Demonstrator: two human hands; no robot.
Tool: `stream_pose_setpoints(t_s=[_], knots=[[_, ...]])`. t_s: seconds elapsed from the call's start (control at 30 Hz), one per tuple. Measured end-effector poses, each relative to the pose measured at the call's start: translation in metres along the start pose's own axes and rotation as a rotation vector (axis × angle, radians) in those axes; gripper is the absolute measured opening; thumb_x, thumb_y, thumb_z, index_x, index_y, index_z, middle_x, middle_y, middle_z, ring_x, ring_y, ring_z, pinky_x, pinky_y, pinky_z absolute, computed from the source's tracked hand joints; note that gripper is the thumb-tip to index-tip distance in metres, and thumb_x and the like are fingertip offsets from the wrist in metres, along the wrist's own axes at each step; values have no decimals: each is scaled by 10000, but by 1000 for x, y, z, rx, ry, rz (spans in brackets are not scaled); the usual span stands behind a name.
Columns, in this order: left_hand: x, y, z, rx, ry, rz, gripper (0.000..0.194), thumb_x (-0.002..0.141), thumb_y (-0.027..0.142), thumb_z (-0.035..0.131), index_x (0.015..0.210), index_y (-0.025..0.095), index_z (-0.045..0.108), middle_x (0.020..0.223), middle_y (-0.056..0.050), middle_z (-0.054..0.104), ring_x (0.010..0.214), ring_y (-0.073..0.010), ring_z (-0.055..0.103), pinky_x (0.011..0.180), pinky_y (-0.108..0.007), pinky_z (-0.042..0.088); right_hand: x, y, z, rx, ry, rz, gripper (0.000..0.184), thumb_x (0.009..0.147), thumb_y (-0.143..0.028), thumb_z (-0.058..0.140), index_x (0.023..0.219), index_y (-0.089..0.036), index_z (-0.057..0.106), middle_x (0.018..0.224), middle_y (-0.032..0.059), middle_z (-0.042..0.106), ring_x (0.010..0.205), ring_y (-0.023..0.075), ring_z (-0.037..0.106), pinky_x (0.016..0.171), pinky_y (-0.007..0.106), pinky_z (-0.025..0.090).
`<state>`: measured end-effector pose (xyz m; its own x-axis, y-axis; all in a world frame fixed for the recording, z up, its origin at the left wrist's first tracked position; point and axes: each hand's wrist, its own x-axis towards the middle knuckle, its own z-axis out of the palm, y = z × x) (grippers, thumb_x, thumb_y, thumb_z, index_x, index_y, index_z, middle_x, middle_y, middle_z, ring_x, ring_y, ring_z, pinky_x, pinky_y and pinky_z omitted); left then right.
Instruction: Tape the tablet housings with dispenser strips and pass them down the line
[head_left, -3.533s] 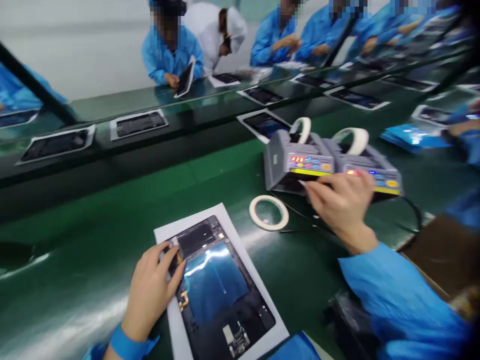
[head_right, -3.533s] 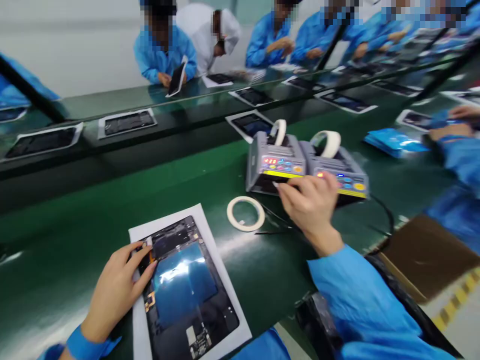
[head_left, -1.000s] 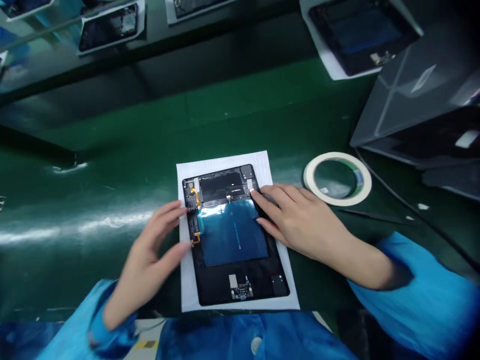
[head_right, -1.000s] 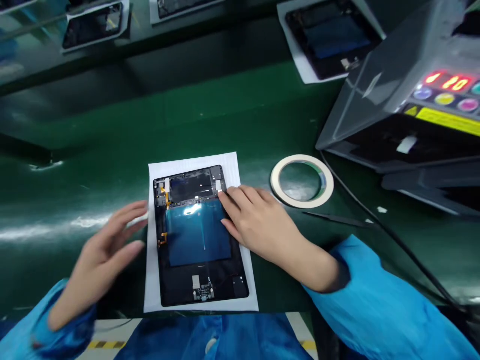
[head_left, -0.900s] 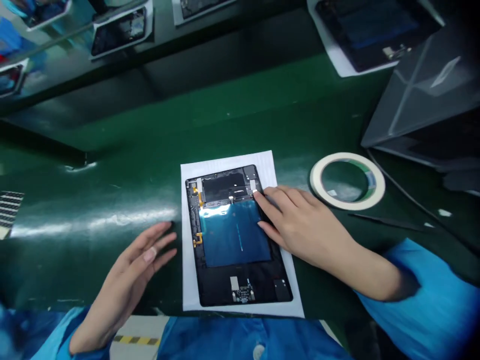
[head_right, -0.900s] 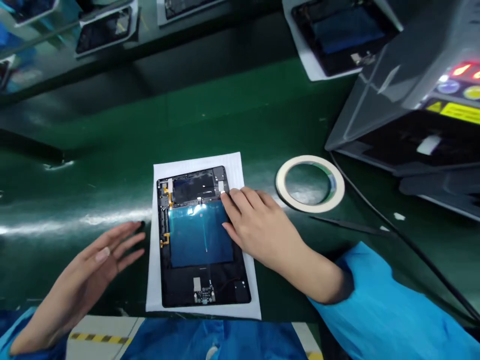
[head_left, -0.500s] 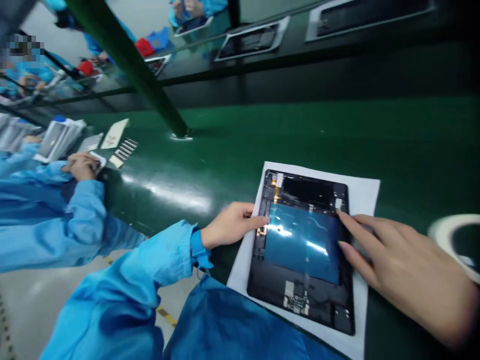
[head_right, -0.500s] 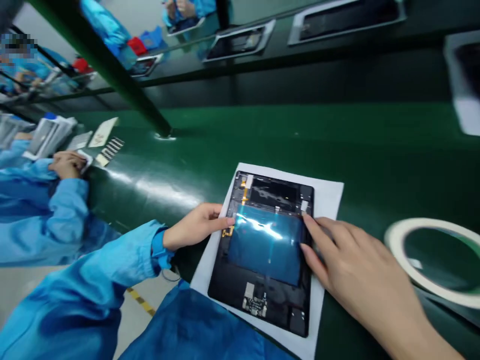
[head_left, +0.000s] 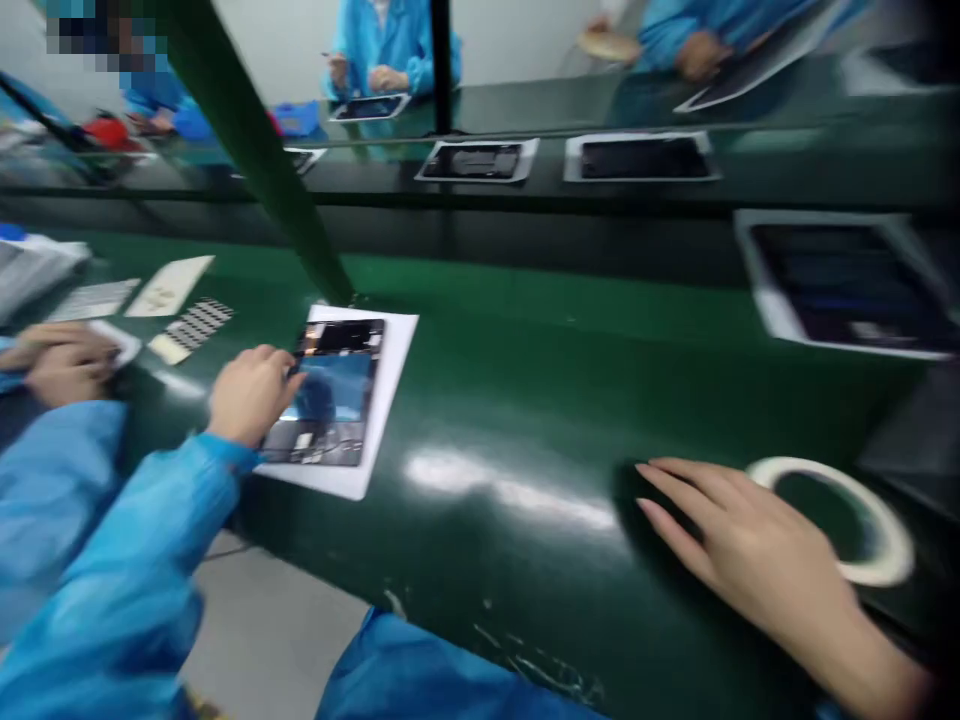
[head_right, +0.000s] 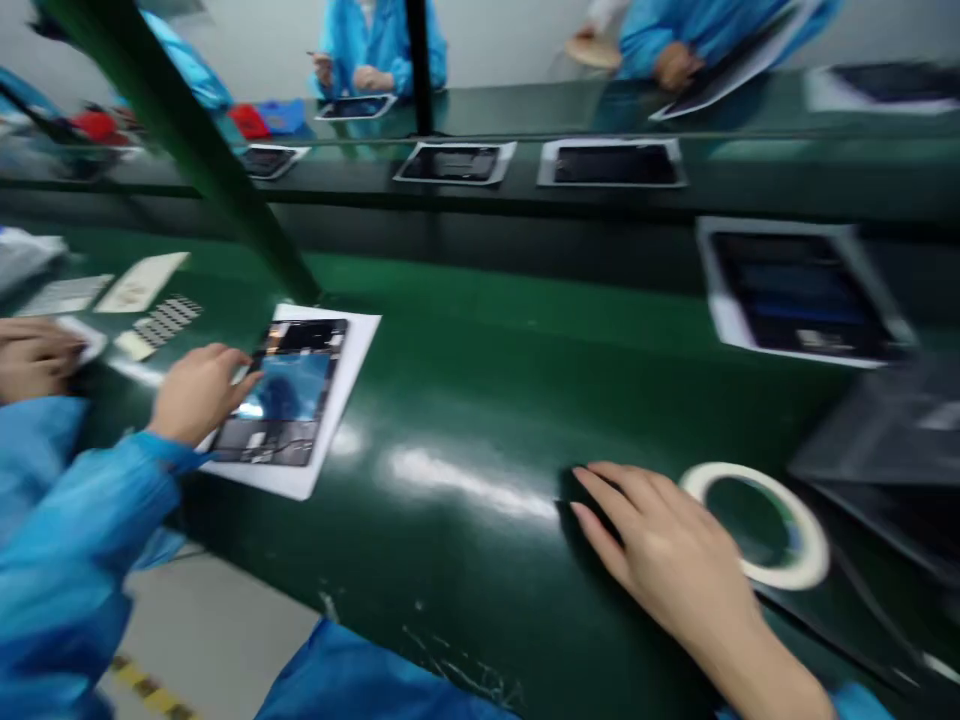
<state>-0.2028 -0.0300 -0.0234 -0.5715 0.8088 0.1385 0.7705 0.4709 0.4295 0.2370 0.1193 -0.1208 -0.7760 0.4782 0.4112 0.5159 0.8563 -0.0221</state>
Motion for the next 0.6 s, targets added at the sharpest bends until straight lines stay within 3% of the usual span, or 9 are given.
stream_pose_setpoints(t_s=[0.07, 0.1, 0.17, 0.23, 0.27, 0.37, 0.5, 0.6], knots=[[-10, 26, 25, 28, 46, 157, 215, 851, 371, 593, 864, 158, 615, 815, 2, 572, 916, -225, 556, 819, -321, 376, 20, 3, -11, -49, -1, 5, 247, 919, -309, 505, 1056, -172, 658, 1005, 75, 683, 856, 203, 632, 724, 333, 482], [-19, 42, 42, 148, 45, 375, 227, 880, 381, 561, 867, 162, 617, 798, -18, 589, 828, -220, 572, 749, -324, 395, 33, 8, -14, -95, -18, 17, 250, 922, -314, 504, 1045, -164, 662, 1008, 78, 681, 854, 194, 627, 719, 321, 474], [-43, 76, 80, 193, -60, 774, 235, 921, 333, 511, 768, 175, 595, 699, -26, 581, 669, -193, 554, 629, -311, 387, 60, 27, -16, -225, -118, 110, 286, 929, -351, 486, 1044, -158, 663, 1013, 90, 672, 838, 195, 617, 680, 314, 449], [-69, 107, 115, 120, -187, 1016, 248, 922, 285, 508, 701, 180, 547, 638, -12, 549, 610, -174, 542, 586, -299, 377, 87, 56, -10, -368, -298, 310, 319, 930, -381, 467, 1051, -158, 660, 1015, 107, 659, 858, 215, 612, 631, 310, 418], [-79, 119, 129, 92, -236, 1075, 232, 914, 272, 524, 702, 176, 539, 655, -16, 560, 637, -176, 561, 591, -299, 389, 98, 72, -5, -432, -419, 407, 322, 927, -378, 468, 1057, -151, 655, 1028, 119, 648, 890, 227, 608, 633, 309, 416], [-97, 135, 153, 34, -321, 1123, 197, 883, 285, 568, 724, 174, 532, 697, -20, 583, 677, -182, 587, 625, -310, 424, 121, 120, 14, -527, -516, 540, 244, 883, -274, 550, 971, -72, 656, 1007, 168, 630, 910, 256, 605, 682, 343, 452], [-98, 128, 153, 11, -368, 1084, 176, 861, 294, 587, 746, 176, 525, 717, -22, 591, 684, -192, 587, 638, -318, 441, 120, 173, 31, -549, -579, 644, 242, 906, -333, 577, 1024, -124, 610, 1002, 68, 621, 880, 165, 602, 767, 354, 520], [-96, 124, 151, 18, -396, 1108, 149, 851, 268, 585, 753, 173, 525, 720, -24, 584, 662, -192, 570, 604, -324, 431, 106, 197, 33, -501, -598, 603, 252, 952, -352, 506, 1047, -139, 603, 1014, 50, 612, 891, 146, 604, 770, 324, 520]])
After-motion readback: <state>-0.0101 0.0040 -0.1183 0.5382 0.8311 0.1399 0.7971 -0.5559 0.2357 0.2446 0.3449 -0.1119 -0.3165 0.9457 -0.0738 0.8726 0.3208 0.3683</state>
